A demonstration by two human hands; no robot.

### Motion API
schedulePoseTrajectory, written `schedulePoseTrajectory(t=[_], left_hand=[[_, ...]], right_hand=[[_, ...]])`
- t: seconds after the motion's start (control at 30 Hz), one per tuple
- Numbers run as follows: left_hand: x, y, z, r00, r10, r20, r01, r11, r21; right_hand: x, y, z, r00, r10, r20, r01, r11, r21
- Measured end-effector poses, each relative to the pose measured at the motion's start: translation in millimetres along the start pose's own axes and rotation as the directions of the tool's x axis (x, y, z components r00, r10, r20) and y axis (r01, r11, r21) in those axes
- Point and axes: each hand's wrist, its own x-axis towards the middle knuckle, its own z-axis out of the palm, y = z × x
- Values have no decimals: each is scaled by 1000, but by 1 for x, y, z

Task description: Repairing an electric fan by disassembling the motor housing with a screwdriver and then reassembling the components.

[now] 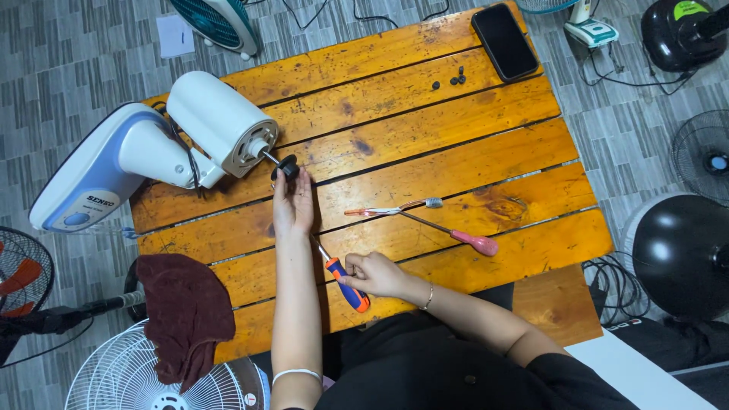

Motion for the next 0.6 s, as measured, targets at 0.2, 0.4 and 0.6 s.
schedulePoseTrajectory(t=[0.2,0.4,0.6], left_hand=[[-14,1,2,997,-53,51,52,998,36],[-18,-1,3,995,-68,71,56,986,158],[-41,-38,-3,971,178,157,-237,688,686]], right_hand=[[1,-3,-3,999,-8,37,8,1000,10],[0,-4,-2,999,7,36,-7,1000,-8],[-1,-4,-1,1000,-3,7,3,999,-45]])
